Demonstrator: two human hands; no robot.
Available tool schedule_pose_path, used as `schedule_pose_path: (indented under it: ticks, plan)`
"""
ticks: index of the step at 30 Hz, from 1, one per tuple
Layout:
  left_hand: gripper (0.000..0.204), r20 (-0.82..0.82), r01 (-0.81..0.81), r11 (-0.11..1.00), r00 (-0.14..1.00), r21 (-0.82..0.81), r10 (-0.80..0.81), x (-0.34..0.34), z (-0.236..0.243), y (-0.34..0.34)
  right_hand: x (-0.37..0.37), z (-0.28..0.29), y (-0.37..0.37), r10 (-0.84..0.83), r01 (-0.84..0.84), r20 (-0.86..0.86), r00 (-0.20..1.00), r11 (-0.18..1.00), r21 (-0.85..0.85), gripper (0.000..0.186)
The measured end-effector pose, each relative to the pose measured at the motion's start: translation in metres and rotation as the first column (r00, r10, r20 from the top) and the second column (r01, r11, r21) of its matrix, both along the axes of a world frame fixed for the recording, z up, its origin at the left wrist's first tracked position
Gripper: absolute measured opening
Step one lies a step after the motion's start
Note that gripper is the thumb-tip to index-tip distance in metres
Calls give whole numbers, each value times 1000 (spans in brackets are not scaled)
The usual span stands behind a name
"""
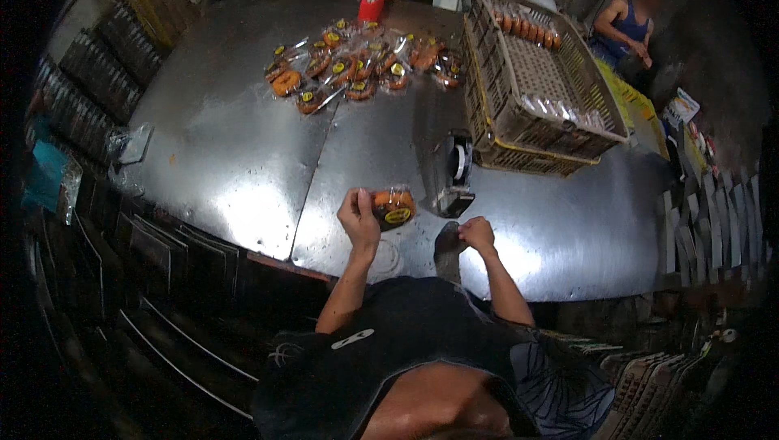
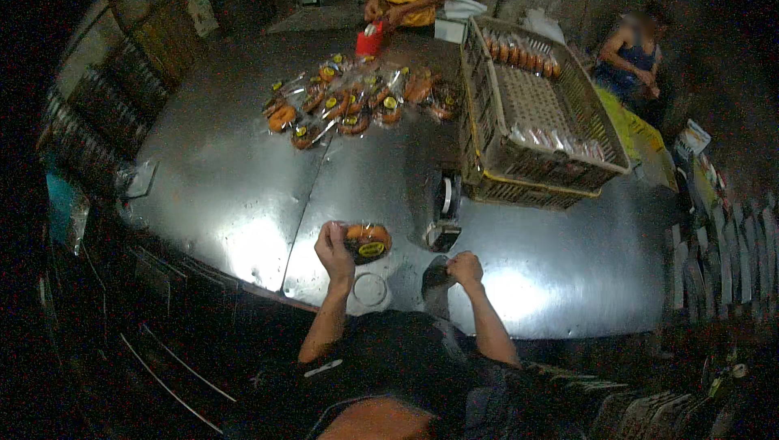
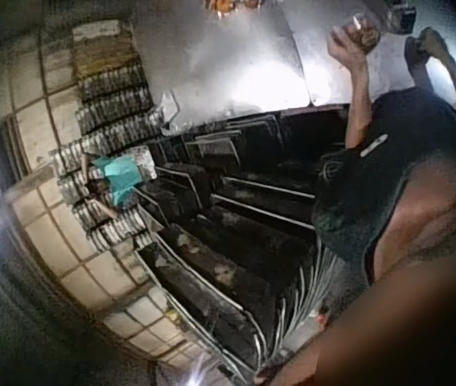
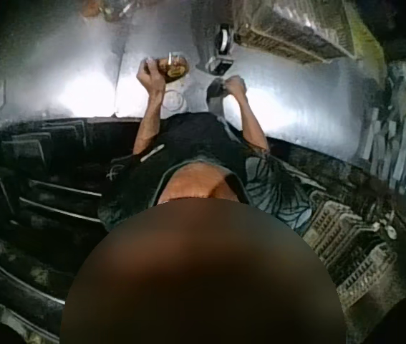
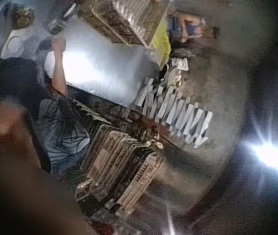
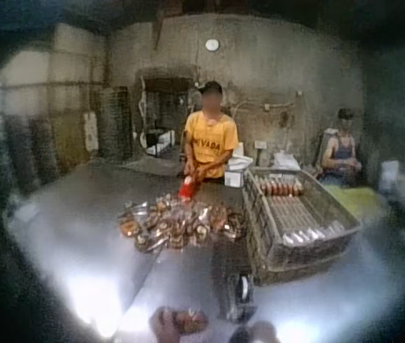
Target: The person repeatedly picks doughnuts from a metal table, places them into clear plastic bags, seals the bags, and stacks the packaged doughnuts in a plastic crate. Other workers are visible in the background performing similar packaging tasks.
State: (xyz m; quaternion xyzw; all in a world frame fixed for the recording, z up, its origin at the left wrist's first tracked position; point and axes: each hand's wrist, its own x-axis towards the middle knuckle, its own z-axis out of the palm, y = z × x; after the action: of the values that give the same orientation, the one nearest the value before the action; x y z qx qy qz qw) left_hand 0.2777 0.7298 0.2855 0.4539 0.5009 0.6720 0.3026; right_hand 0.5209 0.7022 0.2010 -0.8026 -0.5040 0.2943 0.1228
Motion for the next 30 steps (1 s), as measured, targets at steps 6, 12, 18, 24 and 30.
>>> schedule_pose_path:
  ticks: [6,12,18,24,30]
  plan:
    - [32,-206,-12,947,975,322,82,13,8,21,-15,127,0,599,-291,-388,700,736,612,21]
    - [23,-339,205,652,937,730,85,25,31,31,-71,203,38,651,-363,-372,661,712,601,15]
    - [24,-339,244,655,941,716,21,21,29,23,-67,167,83,640,-645,-436,633,747,160,31]
    - [29,-202,-2,994,979,113,25,19,2,21,-79,127,70,351,-135,-880,321,936,324,60]
    - [30,-82,-276,961,957,13,277,20,-5,41,-84,102,28,409,-257,-337,848,873,414,60]
